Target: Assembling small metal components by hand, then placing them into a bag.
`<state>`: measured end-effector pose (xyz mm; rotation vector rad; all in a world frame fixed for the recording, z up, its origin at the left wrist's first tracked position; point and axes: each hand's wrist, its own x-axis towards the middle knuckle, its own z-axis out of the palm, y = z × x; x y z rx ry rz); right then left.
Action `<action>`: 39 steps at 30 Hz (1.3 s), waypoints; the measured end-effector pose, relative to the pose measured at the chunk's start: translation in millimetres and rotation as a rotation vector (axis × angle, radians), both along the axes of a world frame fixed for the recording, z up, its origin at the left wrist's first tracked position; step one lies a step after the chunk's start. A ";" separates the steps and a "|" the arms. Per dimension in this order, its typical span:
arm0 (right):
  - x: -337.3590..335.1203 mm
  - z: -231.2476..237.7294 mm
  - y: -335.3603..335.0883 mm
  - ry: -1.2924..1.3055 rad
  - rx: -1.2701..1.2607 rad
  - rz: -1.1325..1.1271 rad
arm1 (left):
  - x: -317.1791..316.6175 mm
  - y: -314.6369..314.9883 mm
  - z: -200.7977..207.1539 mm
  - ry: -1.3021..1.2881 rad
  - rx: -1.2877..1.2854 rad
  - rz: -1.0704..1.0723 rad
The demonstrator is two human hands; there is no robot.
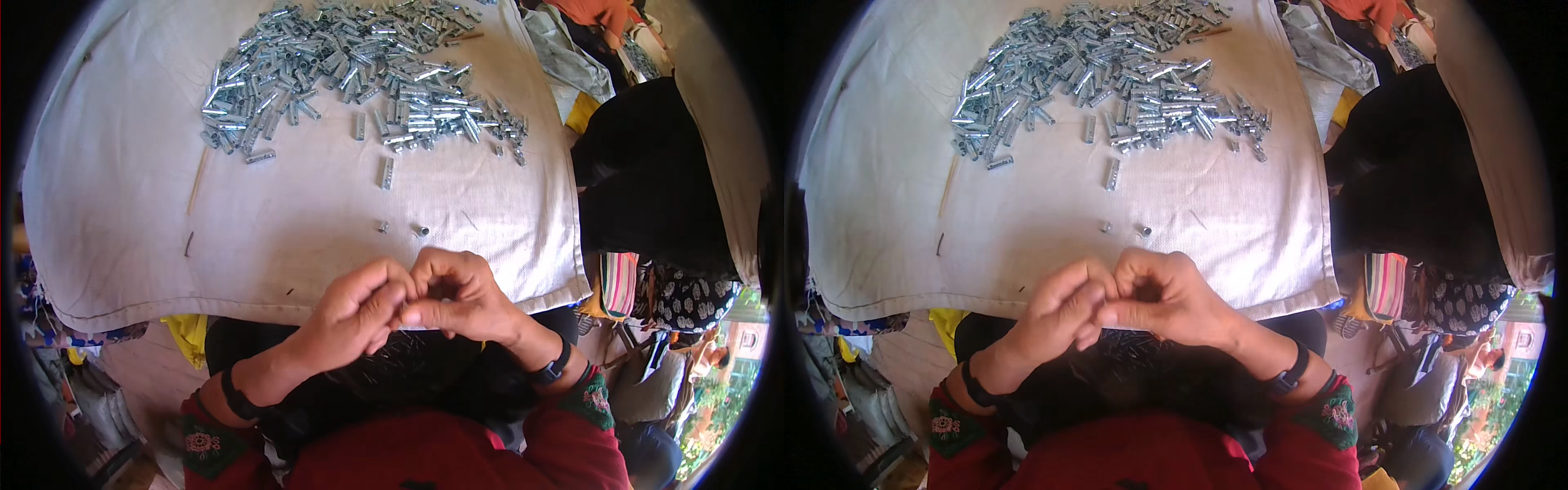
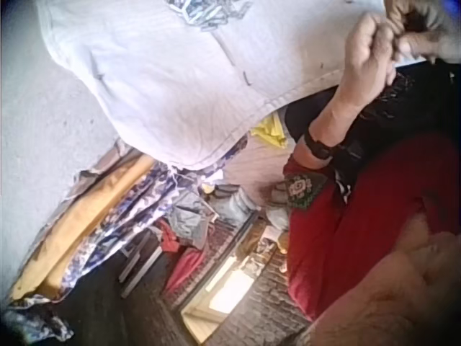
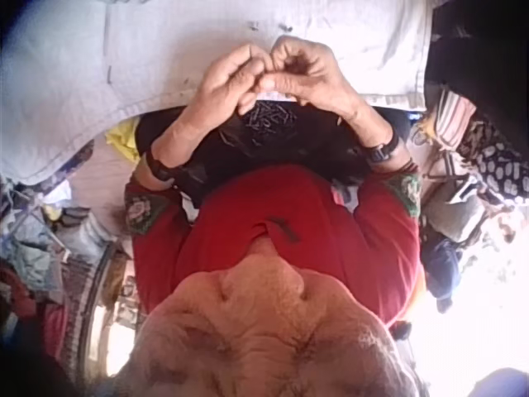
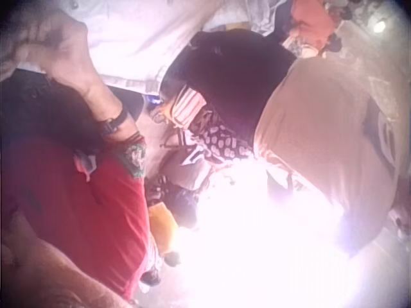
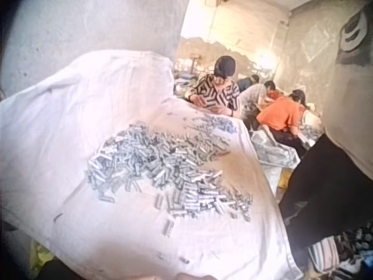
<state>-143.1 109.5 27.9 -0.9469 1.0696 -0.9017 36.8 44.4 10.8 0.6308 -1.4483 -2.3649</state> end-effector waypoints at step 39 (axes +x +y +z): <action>-20.5 -16.0 -18.9 -0.036 -0.047 -0.305 | -21.8 -50.0 -10.0 -0.076 -0.008 0.305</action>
